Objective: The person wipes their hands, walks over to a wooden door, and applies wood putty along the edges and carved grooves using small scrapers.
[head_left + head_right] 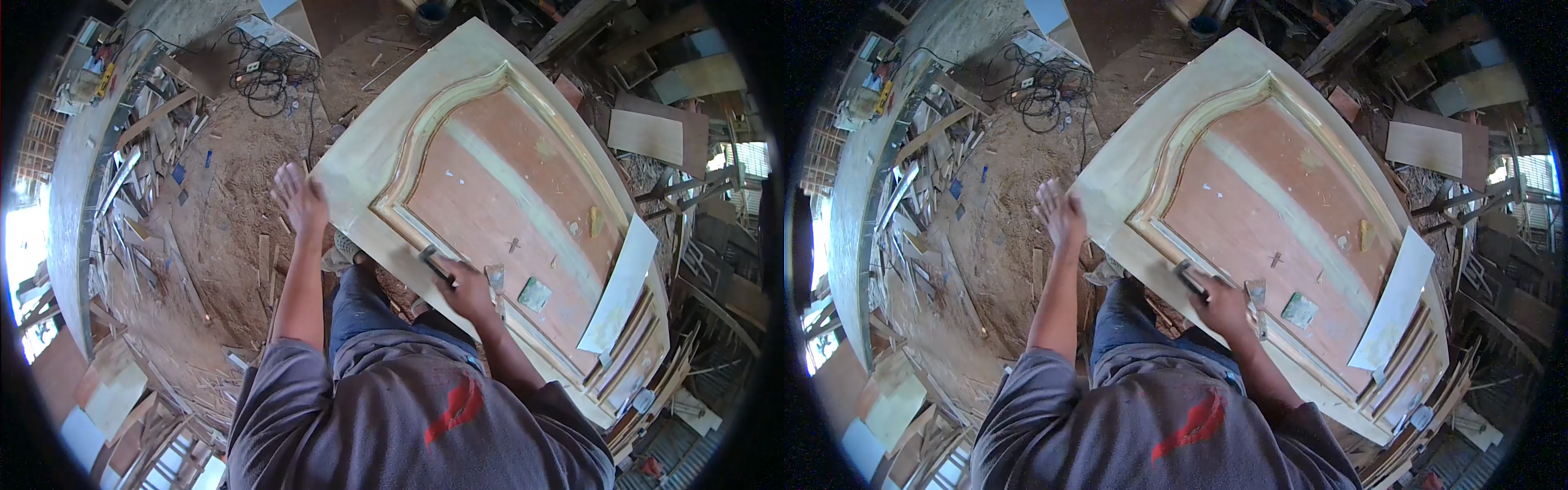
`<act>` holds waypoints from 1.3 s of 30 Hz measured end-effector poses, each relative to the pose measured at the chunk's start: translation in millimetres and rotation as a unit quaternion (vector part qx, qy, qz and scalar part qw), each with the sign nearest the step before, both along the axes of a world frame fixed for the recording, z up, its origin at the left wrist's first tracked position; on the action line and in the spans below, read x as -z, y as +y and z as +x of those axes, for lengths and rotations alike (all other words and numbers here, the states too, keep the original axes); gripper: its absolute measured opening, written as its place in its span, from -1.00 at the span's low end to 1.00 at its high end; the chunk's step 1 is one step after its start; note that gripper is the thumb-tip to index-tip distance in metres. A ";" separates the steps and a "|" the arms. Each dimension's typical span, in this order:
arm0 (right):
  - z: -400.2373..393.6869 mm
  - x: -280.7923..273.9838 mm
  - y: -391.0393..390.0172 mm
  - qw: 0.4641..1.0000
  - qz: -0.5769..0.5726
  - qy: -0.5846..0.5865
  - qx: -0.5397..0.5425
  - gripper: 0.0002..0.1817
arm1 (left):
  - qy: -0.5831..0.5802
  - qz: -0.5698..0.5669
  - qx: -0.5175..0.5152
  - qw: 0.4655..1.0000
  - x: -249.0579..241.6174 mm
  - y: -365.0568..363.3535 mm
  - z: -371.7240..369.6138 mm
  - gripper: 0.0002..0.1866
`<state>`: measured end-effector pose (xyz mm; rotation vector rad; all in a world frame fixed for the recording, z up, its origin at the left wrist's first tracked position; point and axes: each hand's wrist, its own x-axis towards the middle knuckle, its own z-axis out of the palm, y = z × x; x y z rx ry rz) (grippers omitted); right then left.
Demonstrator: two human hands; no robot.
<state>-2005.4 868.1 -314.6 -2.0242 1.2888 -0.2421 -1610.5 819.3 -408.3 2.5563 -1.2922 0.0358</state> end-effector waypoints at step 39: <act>161.0 39.2 -72.1 0.980 -0.161 0.055 -0.108 -0.48 | 0.385 -0.109 0.041 0.916 13.5 123.3 -107.5 0.13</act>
